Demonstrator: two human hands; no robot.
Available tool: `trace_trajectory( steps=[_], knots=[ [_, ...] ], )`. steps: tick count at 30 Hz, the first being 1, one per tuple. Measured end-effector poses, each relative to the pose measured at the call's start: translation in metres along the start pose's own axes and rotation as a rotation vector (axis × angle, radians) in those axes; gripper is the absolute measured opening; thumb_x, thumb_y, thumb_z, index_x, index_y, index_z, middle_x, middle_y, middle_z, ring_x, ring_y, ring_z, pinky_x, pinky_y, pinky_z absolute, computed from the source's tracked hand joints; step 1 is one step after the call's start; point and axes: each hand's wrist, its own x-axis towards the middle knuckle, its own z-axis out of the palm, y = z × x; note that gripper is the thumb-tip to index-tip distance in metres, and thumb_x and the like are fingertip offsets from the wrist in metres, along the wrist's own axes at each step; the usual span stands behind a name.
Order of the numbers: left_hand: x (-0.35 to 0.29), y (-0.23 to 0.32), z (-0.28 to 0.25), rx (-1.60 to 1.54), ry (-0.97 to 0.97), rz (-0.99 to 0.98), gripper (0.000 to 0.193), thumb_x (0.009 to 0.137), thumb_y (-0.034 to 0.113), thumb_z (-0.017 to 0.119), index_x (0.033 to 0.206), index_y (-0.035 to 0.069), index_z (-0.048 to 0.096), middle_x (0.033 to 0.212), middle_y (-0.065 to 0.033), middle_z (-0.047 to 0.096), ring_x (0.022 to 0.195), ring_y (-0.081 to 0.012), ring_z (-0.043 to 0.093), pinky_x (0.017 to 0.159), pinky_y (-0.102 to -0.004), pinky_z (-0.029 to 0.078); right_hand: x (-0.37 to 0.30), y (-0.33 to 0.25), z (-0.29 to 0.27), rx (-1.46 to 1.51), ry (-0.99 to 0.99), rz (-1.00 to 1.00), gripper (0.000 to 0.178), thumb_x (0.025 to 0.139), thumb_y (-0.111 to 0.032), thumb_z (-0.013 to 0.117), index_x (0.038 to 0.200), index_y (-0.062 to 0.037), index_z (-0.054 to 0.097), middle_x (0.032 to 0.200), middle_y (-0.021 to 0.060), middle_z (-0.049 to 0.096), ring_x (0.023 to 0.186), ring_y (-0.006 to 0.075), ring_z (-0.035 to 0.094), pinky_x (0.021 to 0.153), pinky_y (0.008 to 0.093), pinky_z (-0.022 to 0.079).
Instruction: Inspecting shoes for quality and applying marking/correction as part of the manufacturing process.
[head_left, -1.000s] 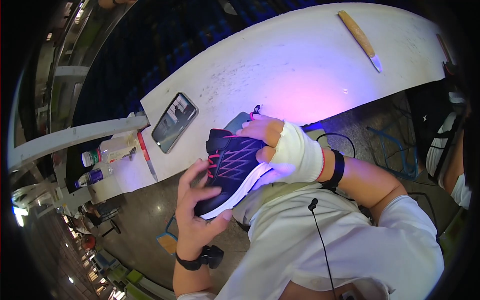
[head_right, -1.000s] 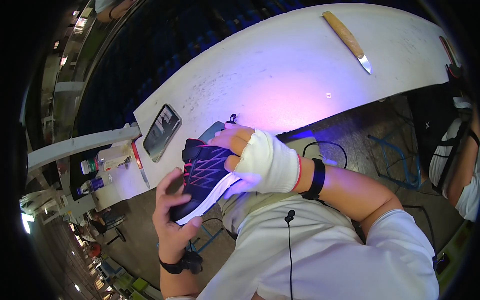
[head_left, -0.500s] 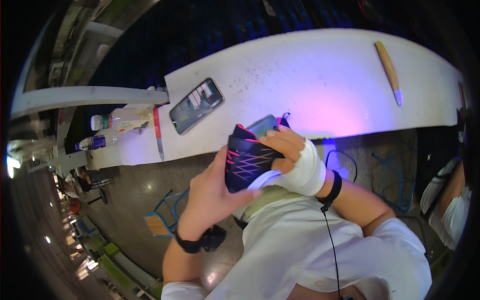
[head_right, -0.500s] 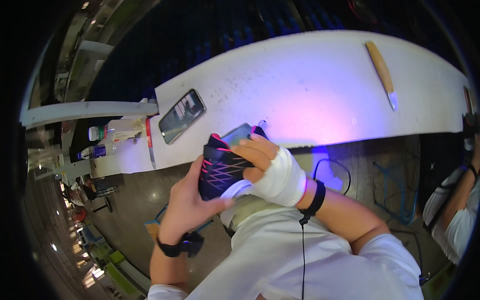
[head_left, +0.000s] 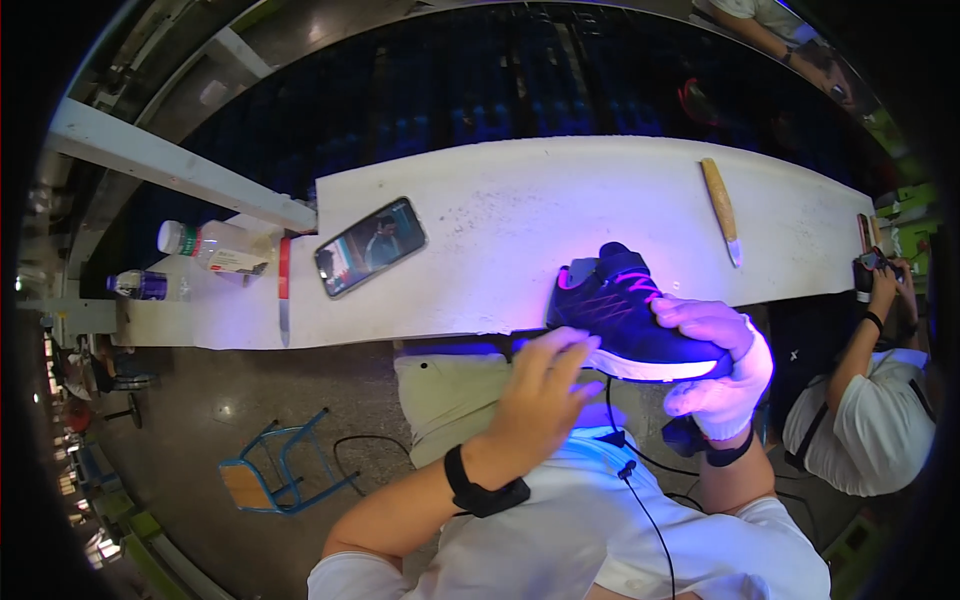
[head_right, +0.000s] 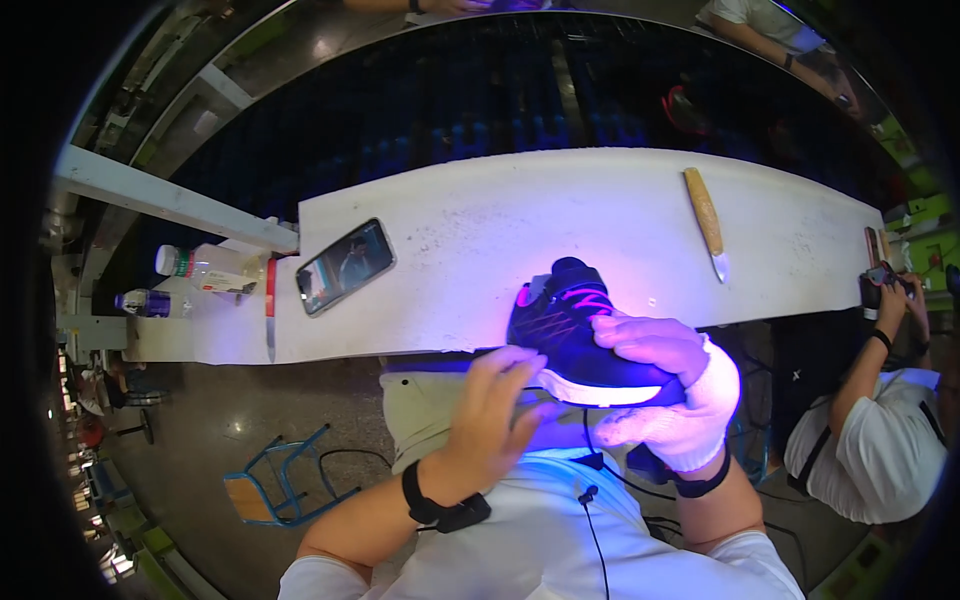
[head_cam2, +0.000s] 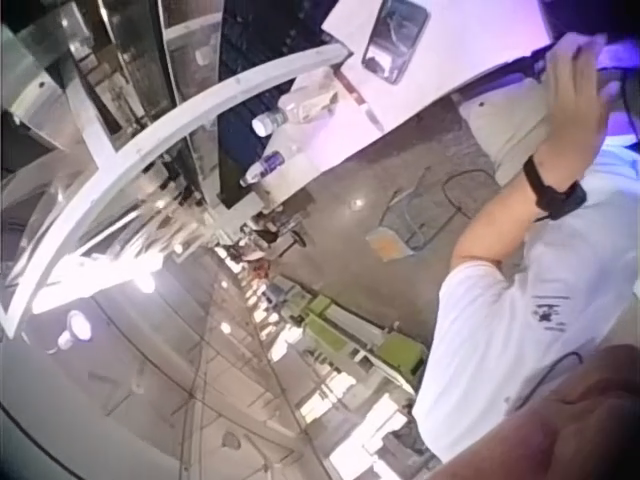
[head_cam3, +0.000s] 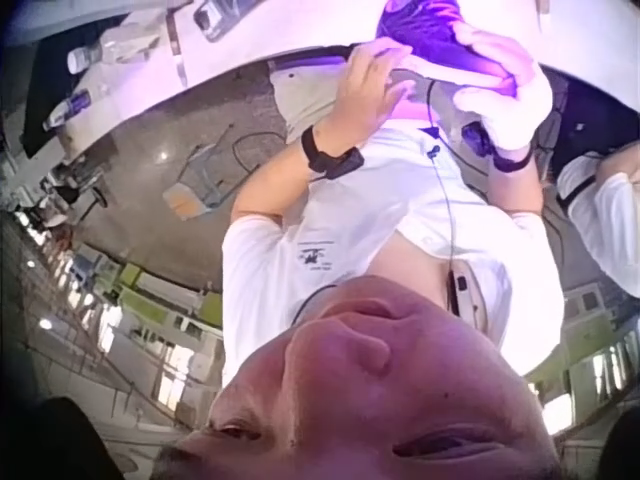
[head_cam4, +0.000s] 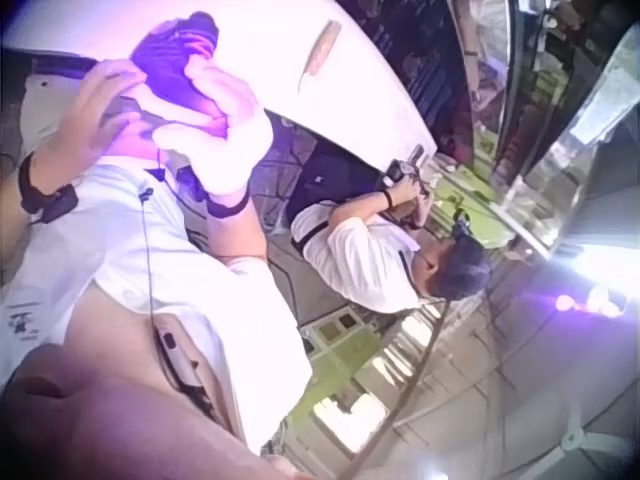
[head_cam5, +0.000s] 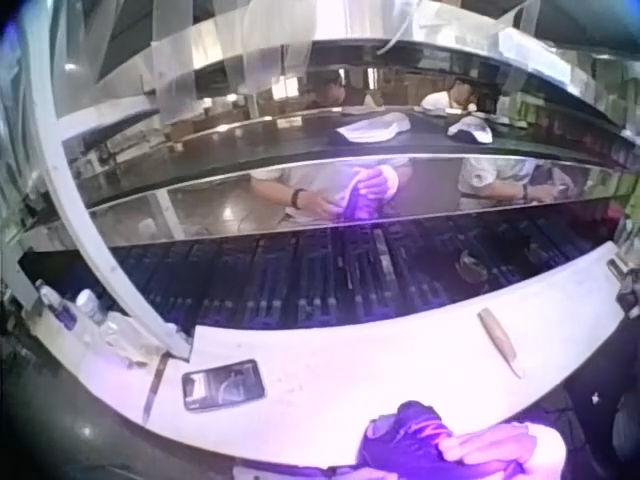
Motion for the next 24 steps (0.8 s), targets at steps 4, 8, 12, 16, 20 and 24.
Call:
trace_trajectory(
  steps=[4,8,12,16,20,24],
  knots=[
    [0.005,-0.006,0.002,-0.141,0.065,0.026,0.047,0.075,0.012,0.089,0.112,0.001,0.062,0.107,-0.0171,0.062,0.098,-0.0371,0.062,0.085,-0.0443,0.051,-0.007,-0.004,0.007,-0.109,-0.016,-0.016,0.069,0.065,-0.029,0.101,0.118,0.003,0.071,0.117,0.0215,0.077,0.11,0.0386,0.076,0.103,0.0513,0.058],
    [0.015,0.015,0.01,-0.265,0.181,0.055,0.044,0.07,0.012,0.093,0.1,0.004,0.061,0.092,-0.0121,0.061,0.08,-0.033,0.059,0.068,-0.0428,0.047,-0.003,-0.012,0.006,-0.165,-0.063,0.028,0.065,0.067,-0.032,0.1,0.113,0.0049,0.073,0.113,0.0221,0.077,0.107,0.0378,0.077,0.101,0.0481,0.059],
    [0.018,0.03,0.008,-0.328,0.241,0.016,0.042,0.072,0.005,0.091,0.099,0.005,0.06,0.093,-0.0118,0.061,0.076,-0.0287,0.058,0.067,-0.0389,0.046,0.001,-0.014,0.011,-0.166,-0.121,-0.043,0.071,0.068,-0.04,0.098,0.118,0.0011,0.068,0.117,0.0235,0.075,0.113,0.0419,0.074,0.105,0.0564,0.056],
    [0.02,0.022,0.008,-0.324,0.244,0.081,0.045,0.069,0.009,0.095,0.097,0.007,0.06,0.093,-0.0101,0.062,0.076,-0.0265,0.058,0.067,-0.0374,0.045,-0.003,-0.009,0.01,-0.105,-0.137,-0.052,0.07,0.066,-0.038,0.1,0.117,-0.001,0.069,0.116,0.0227,0.076,0.114,0.043,0.074,0.105,0.0566,0.056],
    [0.021,0.017,0.016,-0.451,0.216,-0.153,0.047,0.068,0.021,0.099,0.093,0.009,0.061,0.086,-0.0063,0.061,0.079,-0.0264,0.058,0.07,-0.0388,0.044,-0.018,0.004,-0.001,-0.082,-0.101,-0.058,0.058,0.069,-0.028,0.101,0.11,-0.004,0.068,0.111,0.0213,0.077,0.112,0.0441,0.075,0.102,0.0577,0.057],
    [0.041,0.009,0.023,-0.104,0.063,0.018,0.051,0.065,0.025,0.099,0.094,0.007,0.061,0.091,-0.0084,0.059,0.088,-0.0308,0.059,0.078,-0.0431,0.046,-0.037,0.033,-0.008,0.115,0.245,-0.017,0.039,0.074,-0.011,0.092,0.103,-0.0015,0.068,0.107,0.0206,0.078,0.108,0.0393,0.076,0.103,0.0531,0.058]
  ],
)
